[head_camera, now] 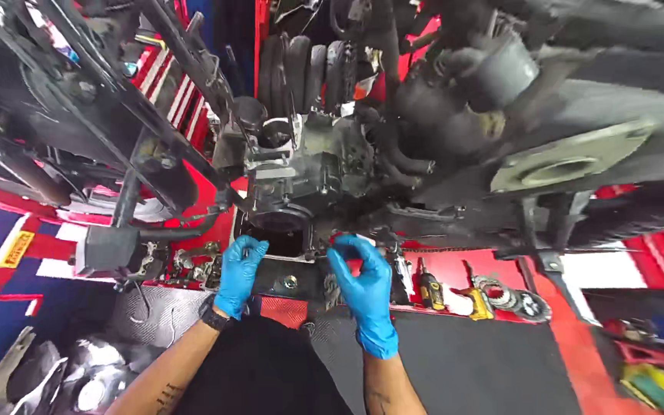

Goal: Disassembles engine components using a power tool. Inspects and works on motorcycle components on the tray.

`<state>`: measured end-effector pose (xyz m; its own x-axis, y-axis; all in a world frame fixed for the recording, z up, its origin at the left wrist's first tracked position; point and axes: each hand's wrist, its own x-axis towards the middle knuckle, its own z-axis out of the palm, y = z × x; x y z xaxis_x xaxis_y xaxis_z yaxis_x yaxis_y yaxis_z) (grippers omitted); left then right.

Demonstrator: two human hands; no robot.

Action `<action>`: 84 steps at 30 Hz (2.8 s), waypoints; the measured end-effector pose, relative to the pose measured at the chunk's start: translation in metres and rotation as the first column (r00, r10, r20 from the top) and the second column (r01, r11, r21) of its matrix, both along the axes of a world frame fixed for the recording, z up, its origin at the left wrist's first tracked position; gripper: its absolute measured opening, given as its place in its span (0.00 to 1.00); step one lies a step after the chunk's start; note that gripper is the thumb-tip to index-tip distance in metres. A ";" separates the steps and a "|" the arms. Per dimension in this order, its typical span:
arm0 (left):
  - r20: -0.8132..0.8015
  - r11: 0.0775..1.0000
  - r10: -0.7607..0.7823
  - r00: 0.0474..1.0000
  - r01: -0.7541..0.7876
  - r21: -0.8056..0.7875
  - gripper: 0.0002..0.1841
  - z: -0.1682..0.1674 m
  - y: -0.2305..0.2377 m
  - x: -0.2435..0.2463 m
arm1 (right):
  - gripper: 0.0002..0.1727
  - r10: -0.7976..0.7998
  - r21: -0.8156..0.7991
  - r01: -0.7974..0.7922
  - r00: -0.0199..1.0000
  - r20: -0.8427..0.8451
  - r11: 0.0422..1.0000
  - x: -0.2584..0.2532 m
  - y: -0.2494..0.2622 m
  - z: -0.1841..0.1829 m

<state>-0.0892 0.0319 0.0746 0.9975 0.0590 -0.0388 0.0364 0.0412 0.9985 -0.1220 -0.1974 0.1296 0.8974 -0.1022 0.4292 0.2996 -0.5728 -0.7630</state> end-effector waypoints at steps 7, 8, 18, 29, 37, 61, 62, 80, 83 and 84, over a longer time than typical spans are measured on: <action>0.208 0.947 0.071 0.976 -0.132 0.294 0.23 0.015 0.014 0.059 | 0.19 -0.316 -0.306 0.370 0.925 0.213 0.877 0.081 0.052 0.037; 0.206 0.940 0.073 0.976 -0.136 0.312 0.25 0.016 0.010 0.061 | 0.17 -0.339 -0.344 0.401 0.913 0.227 0.849 0.083 0.055 0.038; 0.041 0.930 -0.013 0.999 -0.003 0.368 0.19 0.035 0.012 0.068 | 0.10 -0.233 -0.297 0.266 0.962 0.141 0.917 0.051 0.089 0.046; -0.054 0.958 -0.231 0.971 0.237 0.159 0.12 0.039 -0.002 0.037 | 0.07 -0.326 -0.437 0.439 0.893 0.311 0.785 0.083 0.119 0.016; -0.251 0.682 -0.551 0.796 0.256 -0.685 0.15 -0.004 0.028 0.003 | 0.06 -0.152 -0.378 0.188 0.981 0.122 0.907 0.026 0.123 0.021; -0.600 0.602 -0.448 0.662 -0.273 -0.750 0.22 -0.044 0.046 0.005 | 0.12 -0.045 -0.706 0.156 0.984 0.173 0.691 0.037 0.155 -0.017; -0.608 0.600 -0.447 0.656 -0.284 -0.747 0.23 -0.047 0.045 0.004 | 0.12 -0.034 -0.766 0.172 0.981 0.193 0.620 0.050 0.155 -0.017; -0.501 0.580 -0.444 0.743 -0.187 -0.792 0.25 -0.071 0.051 -0.002 | 0.10 0.340 -0.783 -0.228 0.940 -0.022 0.579 0.004 0.145 -0.094; -0.597 0.696 -0.442 0.670 -0.165 -0.699 0.23 -0.097 0.046 -0.011 | 0.12 0.191 -0.661 -0.250 0.968 -0.162 0.708 -0.033 0.131 -0.123; -0.648 0.743 -0.433 0.627 -0.159 -0.650 0.21 -0.108 0.043 -0.014 | 0.14 0.143 -0.600 -0.253 0.964 -0.226 0.759 -0.047 0.122 -0.130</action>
<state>-0.1034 0.0749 -0.0336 0.5866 -0.4077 -0.6998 0.7778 0.5246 0.3463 -0.1694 -0.0750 -0.0003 0.9275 0.3232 0.1878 0.3681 -0.8769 -0.3091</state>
